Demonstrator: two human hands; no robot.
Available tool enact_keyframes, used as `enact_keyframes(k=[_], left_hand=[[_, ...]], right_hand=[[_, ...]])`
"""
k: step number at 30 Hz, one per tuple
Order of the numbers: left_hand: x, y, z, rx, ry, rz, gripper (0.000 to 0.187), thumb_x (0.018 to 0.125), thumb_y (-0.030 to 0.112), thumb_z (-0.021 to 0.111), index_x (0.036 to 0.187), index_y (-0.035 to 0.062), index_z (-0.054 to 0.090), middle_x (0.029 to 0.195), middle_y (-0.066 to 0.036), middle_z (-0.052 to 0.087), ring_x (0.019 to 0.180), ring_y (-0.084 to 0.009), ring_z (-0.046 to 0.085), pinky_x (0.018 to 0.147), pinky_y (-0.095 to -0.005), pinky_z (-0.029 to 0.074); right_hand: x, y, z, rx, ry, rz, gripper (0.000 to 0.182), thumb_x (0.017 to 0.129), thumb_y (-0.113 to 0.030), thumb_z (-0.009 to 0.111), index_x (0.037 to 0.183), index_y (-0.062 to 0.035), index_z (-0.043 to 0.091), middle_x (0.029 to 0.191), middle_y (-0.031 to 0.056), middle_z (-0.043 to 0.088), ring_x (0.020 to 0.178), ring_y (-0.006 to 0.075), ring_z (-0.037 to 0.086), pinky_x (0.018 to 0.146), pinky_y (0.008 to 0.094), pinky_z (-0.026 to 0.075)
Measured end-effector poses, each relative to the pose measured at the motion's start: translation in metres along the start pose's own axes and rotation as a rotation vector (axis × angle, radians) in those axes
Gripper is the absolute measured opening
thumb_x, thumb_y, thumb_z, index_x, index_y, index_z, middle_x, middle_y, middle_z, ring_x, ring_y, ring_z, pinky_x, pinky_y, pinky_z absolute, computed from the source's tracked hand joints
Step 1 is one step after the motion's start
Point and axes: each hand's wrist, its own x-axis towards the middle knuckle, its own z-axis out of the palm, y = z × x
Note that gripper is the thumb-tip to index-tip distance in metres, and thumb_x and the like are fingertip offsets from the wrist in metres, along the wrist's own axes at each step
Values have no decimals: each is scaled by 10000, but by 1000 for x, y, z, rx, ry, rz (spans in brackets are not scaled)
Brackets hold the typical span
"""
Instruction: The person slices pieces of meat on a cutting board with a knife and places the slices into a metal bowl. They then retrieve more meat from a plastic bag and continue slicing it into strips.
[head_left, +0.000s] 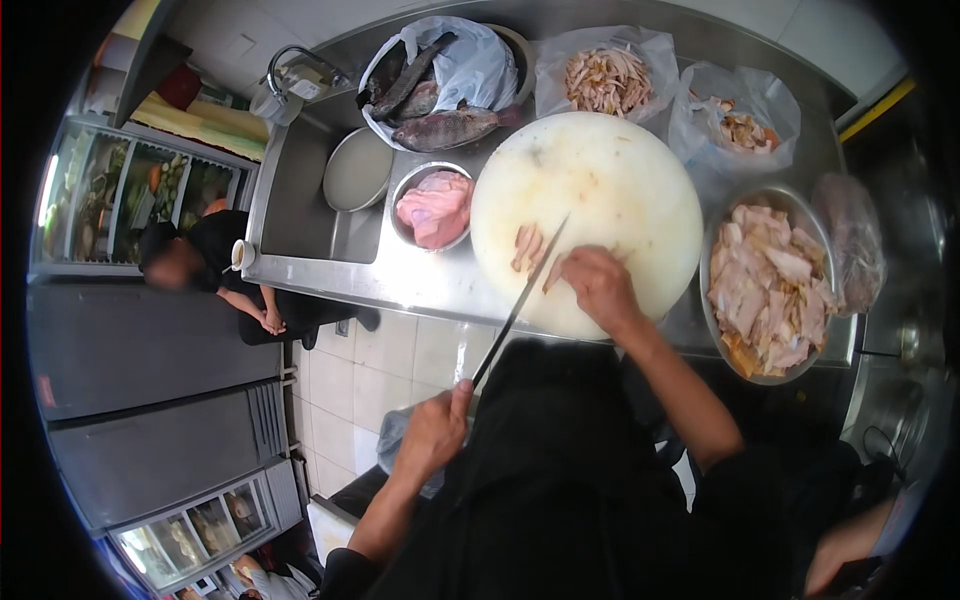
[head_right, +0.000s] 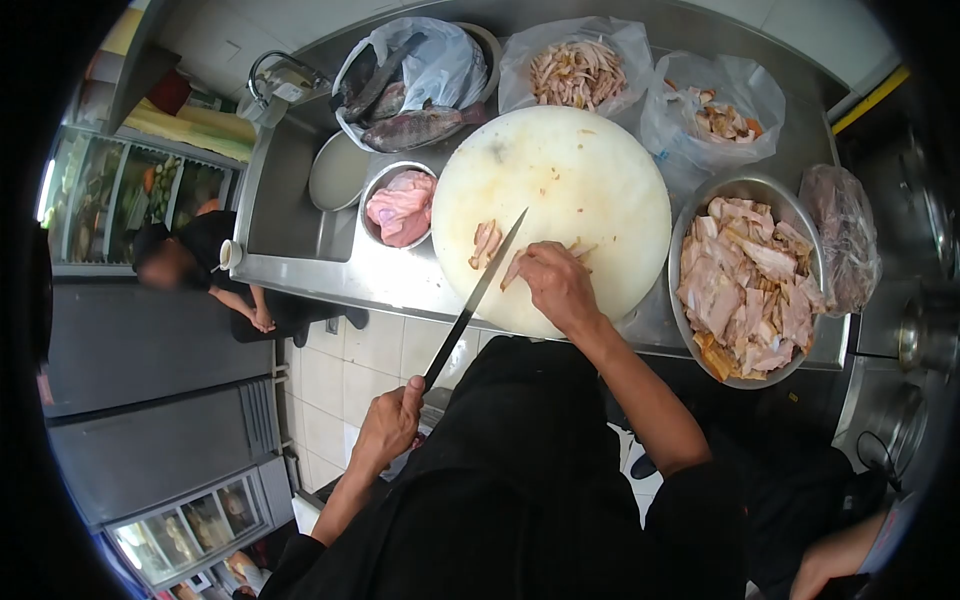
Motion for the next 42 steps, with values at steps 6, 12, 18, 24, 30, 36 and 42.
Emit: enact_keyframes(k=[6, 12, 18, 24, 30, 36, 42], left_hand=[[-1, 8, -4, 101, -29, 16, 726, 1086, 552, 341, 886, -55, 685, 781, -284, 674, 837, -490, 672, 803, -523, 507], [-16, 22, -22, 163, -72, -41, 671, 1094, 492, 367, 860, -40, 702, 815, -299, 693, 868, -519, 665, 844, -560, 511], [26, -4, 14, 295, 34, 116, 689, 1087, 481, 393, 786, -64, 688, 768, -346, 659, 841, -546, 654, 791, -585, 521], [32, 11, -5, 114, 55, 92, 747, 1083, 535, 356, 794, -80, 666, 810, -367, 650, 871, -565, 626, 834, -574, 503], [5, 17, -14, 48, -25, 13, 760, 1084, 558, 325, 823, -69, 665, 763, -318, 662, 841, -538, 649, 829, -542, 508], [5, 3, 0, 44, -165, -103, 790, 1078, 588, 299, 839, -51, 698, 760, -311, 671, 853, -521, 666, 834, -550, 506], [6, -3, 4, 80, -29, -25, 775, 1078, 566, 315, 846, -62, 705, 860, -362, 665, 929, -552, 639, 870, -561, 489]], right_hand=[[-5, 4, 14, -27, 32, -12, 61, 798, 10, 723, 858, 20, 715, 964, 125, 705, 974, 302, 687, 838, 386, 568], [-2, 6, 13, -6, 52, -50, 63, 791, 17, 724, 852, 22, 709, 955, 121, 697, 958, 293, 680, 848, 379, 561], [-2, 7, 11, 8, -77, 3, 48, 790, 43, 702, 836, 28, 694, 953, 126, 697, 960, 290, 671, 850, 373, 554], [0, 11, -3, 273, -13, 255, 183, 786, 5, 710, 967, -13, 713, 1052, 144, 689, 1047, 334, 638, 928, 411, 527], [9, 44, -62, -73, -253, 155, 267, 794, -55, 698, 1059, -59, 731, 1122, 126, 679, 1132, 346, 584, 998, 442, 475], [24, 55, -67, -56, -491, 215, 195, 773, -100, 716, 967, -87, 731, 1055, 109, 645, 1092, 330, 574, 959, 426, 479], [34, 55, -64, -62, -596, 189, 108, 754, -105, 731, 851, -76, 692, 1014, 108, 639, 1055, 324, 580, 916, 416, 488]])
